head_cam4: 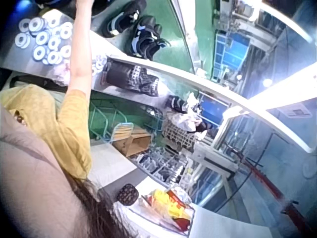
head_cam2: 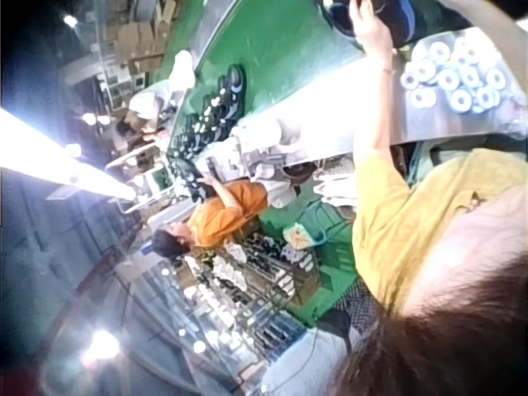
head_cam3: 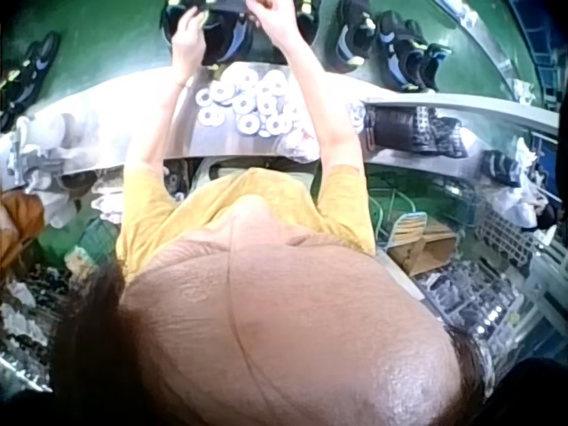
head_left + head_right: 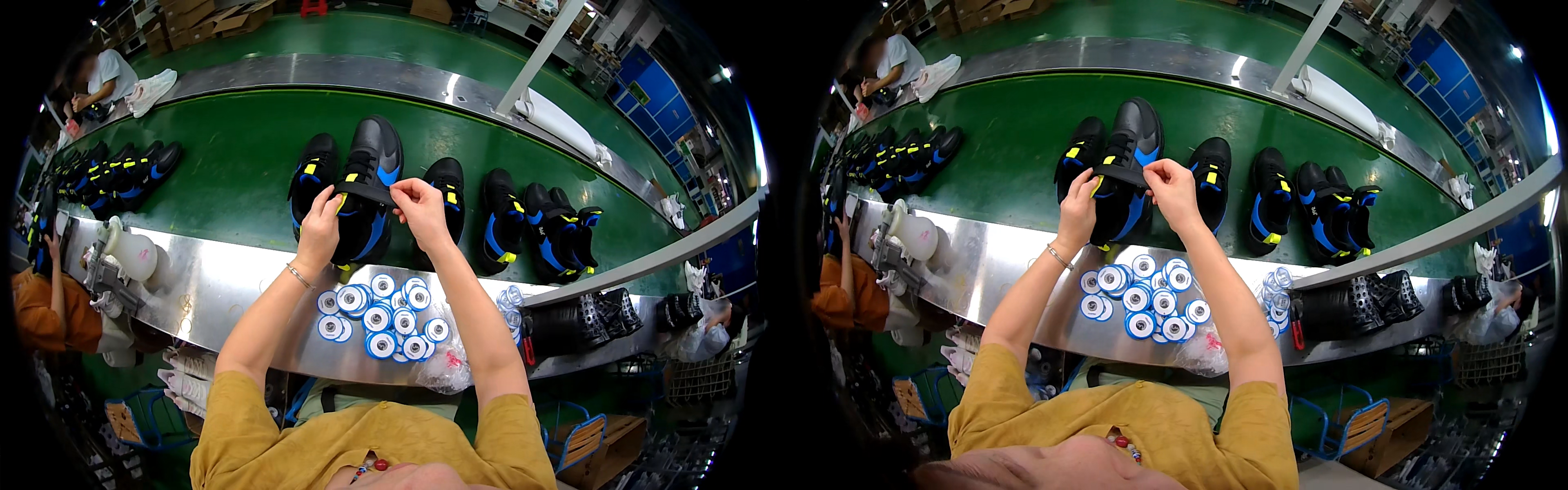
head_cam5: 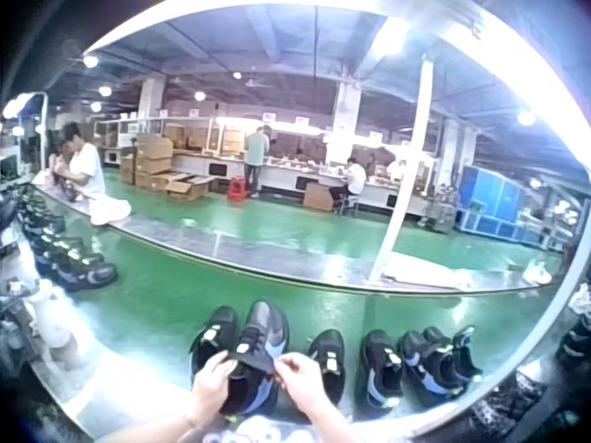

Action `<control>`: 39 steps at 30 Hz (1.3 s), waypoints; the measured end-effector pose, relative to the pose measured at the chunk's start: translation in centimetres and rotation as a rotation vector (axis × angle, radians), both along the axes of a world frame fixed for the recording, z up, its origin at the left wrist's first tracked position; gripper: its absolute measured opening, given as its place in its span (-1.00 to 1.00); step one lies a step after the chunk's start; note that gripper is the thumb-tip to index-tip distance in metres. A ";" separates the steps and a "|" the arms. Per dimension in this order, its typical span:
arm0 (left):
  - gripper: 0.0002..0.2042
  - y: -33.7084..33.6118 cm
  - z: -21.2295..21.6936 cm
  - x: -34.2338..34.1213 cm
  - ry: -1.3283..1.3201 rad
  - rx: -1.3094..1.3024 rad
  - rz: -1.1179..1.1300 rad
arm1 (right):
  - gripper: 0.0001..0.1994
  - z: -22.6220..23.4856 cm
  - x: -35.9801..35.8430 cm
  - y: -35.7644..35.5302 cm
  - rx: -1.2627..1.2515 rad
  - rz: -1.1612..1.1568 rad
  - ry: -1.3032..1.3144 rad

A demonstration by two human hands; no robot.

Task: The person attaches small circular tags to the tongues of black and blue sneakers on a factory assembly line. They pick up each tag, place it on the shoe, and move the finished pair down the line. The process is repeated for multiple pairs of shoes.

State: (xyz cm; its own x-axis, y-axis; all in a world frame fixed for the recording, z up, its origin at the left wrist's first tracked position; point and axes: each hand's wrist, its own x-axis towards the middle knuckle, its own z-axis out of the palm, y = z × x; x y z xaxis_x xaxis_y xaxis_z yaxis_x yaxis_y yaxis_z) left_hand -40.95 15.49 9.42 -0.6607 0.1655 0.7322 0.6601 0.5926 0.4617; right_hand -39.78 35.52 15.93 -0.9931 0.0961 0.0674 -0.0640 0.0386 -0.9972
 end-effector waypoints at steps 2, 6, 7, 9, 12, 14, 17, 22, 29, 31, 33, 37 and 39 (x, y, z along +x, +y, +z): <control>-0.70 -0.1 0.3 0.2 0.005 0.022 -0.022 | -0.91 -0.5 0.3 0.2 0.019 0.000 -0.003; -0.71 -0.3 -0.3 0.1 0.020 0.052 -0.014 | -0.92 -0.9 0.7 -0.1 0.052 0.038 0.011; -0.71 -0.4 -0.4 0.1 0.020 0.058 -0.009 | -0.92 -1.1 0.9 -0.2 0.076 0.056 0.020; -0.71 -0.4 -0.4 0.0 0.020 0.066 -0.006 | -0.90 -2.3 0.9 -0.5 0.122 0.067 0.053; -0.72 -0.5 -0.2 0.0 0.015 0.068 -0.007 | -0.87 -3.4 0.8 -0.9 0.219 0.048 0.109; -0.72 -0.7 0.0 0.2 0.004 0.066 -0.006 | -0.87 -3.7 0.9 -1.4 0.272 0.028 0.140; -0.71 -0.9 -0.2 0.1 -0.004 0.073 0.006 | -0.87 -3.6 1.2 -2.5 0.331 0.011 0.157; -0.71 -0.9 -0.1 -0.7 -0.014 0.065 0.018 | -0.85 -3.5 1.6 -1.8 0.460 -0.057 0.139; -0.81 -0.4 1.2 -3.7 0.004 -0.070 0.170 | -0.87 1.0 7.2 7.4 0.421 -0.037 0.004; -0.80 -0.2 1.1 -4.5 -0.096 -0.081 0.137 | -0.89 1.9 9.9 9.7 0.520 -0.031 -0.081; -0.74 0.0 1.2 -4.9 -0.282 -0.058 0.034 | -0.89 1.5 12.5 11.2 0.621 -0.009 -0.137; -0.67 1.9 3.2 -1.1 -0.009 -0.191 0.120 | -0.87 -1.5 17.3 13.4 0.733 -0.024 -0.148; -0.69 2.5 4.1 2.2 0.046 -0.073 0.026 | -0.85 -2.4 18.6 13.8 0.811 -0.046 -0.188</control>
